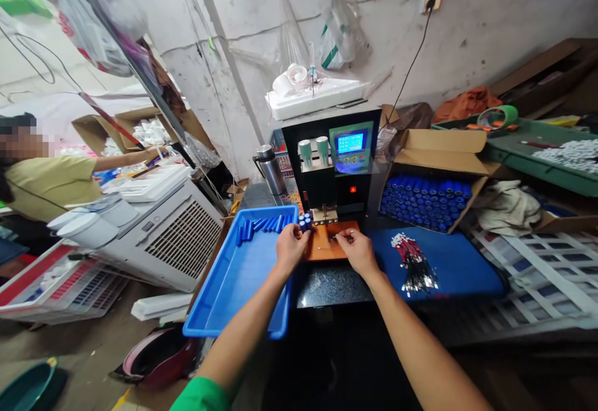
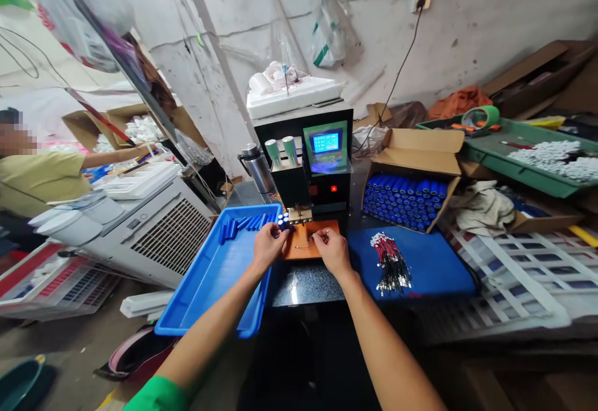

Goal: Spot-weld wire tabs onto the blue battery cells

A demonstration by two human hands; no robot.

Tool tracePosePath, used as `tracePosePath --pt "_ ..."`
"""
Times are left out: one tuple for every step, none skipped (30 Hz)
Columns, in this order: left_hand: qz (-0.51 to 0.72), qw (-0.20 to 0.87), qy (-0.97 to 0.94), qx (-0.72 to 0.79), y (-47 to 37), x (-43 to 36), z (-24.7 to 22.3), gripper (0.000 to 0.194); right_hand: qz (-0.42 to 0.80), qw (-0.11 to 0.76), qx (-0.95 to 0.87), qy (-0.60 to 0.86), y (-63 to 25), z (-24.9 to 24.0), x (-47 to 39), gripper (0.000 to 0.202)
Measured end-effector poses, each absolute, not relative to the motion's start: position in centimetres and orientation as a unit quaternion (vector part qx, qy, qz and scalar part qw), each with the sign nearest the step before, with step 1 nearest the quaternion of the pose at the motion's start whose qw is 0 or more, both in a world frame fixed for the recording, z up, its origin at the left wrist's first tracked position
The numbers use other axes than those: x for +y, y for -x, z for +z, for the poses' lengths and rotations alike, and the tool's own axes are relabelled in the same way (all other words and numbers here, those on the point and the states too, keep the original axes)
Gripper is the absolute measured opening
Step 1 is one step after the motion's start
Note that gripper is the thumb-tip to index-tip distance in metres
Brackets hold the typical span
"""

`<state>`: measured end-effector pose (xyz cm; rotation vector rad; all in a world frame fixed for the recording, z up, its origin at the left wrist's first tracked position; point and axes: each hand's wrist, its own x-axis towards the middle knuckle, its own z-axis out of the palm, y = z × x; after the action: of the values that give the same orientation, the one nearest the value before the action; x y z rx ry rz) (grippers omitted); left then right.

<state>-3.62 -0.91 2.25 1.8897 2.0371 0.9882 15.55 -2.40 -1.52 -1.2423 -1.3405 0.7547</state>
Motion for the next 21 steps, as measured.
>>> tracePosePath --pt "0.332 0.093 -0.64 0.687 3.6 -0.9 2.3 0.018 0.321 0.551 -0.564 0.525 -15.6 -1.5 -2.4 0.033" --pt "0.33 0.088 -0.643 0.685 3.7 -1.0 2.4 0.018 0.323 0.551 -0.562 0.526 -15.6 -1.5 -2.3 0.033" --pt "0.328 0.085 -0.649 0.681 3.7 -1.2 2.4 0.017 0.327 0.552 -0.558 0.526 -15.6 -1.6 -2.2 0.033" --pt "0.327 0.083 -0.657 0.674 3.8 -1.4 2.5 0.017 0.332 0.554 -0.554 0.525 -15.6 -1.6 -2.2 0.032" --pt "0.329 0.084 -0.667 0.663 3.8 -1.6 2.6 0.016 0.338 0.556 -0.55 0.523 -15.6 -1.6 -2.1 0.032" --pt "0.332 0.09 -0.677 0.65 3.8 -1.8 2.6 0.014 0.344 0.559 -0.547 0.519 -15.6 -1.6 -2.0 0.032" --pt "0.337 0.105 -0.686 0.636 3.7 -2.0 2.7 0.011 0.349 0.562 -0.545 0.515 -15.6 -1.5 -1.9 0.031" --pt "0.342 0.128 -0.693 0.622 3.5 -2.2 2.7 0.008 0.353 0.565 -0.542 0.512 -15.7 -1.4 -1.8 0.031" --pt "0.347 0.155 -0.696 0.61 3.2 -2.3 2.8 0.007 0.357 0.568 -0.54 0.508 -15.7 -1.3 -1.7 0.031" --pt "0.35 0.18 -0.696 0.601 2.9 -2.4 2.8 0.009 0.362 0.571 -0.537 0.505 -15.8 -1.2 -1.6 0.031" --pt "0.351 0.202 -0.695 0.594 2.5 -2.4 2.8 0.011 0.371 0.574 -0.532 0.5 -15.9 -1.0 -1.6 0.032" --pt "0.35 0.218 -0.696 0.588 2.0 -2.3 2.9 0.013 0.384 0.578 -0.525 0.493 -16.1 -0.8 -1.6 0.033" --pt "0.349 0.226 -0.699 0.582 1.6 -2.2 2.9 0.014 0.402 0.58 -0.516 0.485 -16.2 -0.7 -1.6 0.035" --pt "0.346 0.229 -0.706 0.574 1.2 -2.0 2.9 0.013 0.421 0.583 -0.506 0.476 -16.3 -0.6 -1.5 0.036" --pt "0.342 0.23 -0.714 0.566 0.8 -1.8 2.8 0.012 0.439 0.585 -0.495 0.469 -16.4 -0.5 -1.5 0.038" --pt "0.339 0.231 -0.722 0.557 0.5 -1.6 2.7 0.012 0.454 0.586 -0.486 0.463 -16.4 -0.4 -1.5 0.039" --pt "0.337 0.233 -0.728 0.549 0.2 -1.3 2.6 0.013 0.463 0.588 -0.479 0.459 -16.4 -0.4 -1.5 0.04" --pt "0.338 0.236 -0.732 0.543 0.0 -1.2 2.4 0.014 0.467 0.589 -0.476 0.457 -16.4 -0.4 -1.5 0.041" --pt "0.341 0.239 -0.732 0.539 -0.1 -1.0 2.2 0.015 0.467 0.59 -0.473 0.457 -16.4 -0.3 -1.5 0.04" --pt "0.347 0.243 -0.73 0.537 -0.2 -0.9 1.9 0.016 0.464 0.593 -0.472 0.458 -16.3 -0.3 -1.4 0.04" --pt "0.351 0.246 -0.728 0.535 -0.2 -0.8 1.7 0.017 0.458 0.596 -0.472 0.46 -16.2 -0.2 -1.3 0.039"
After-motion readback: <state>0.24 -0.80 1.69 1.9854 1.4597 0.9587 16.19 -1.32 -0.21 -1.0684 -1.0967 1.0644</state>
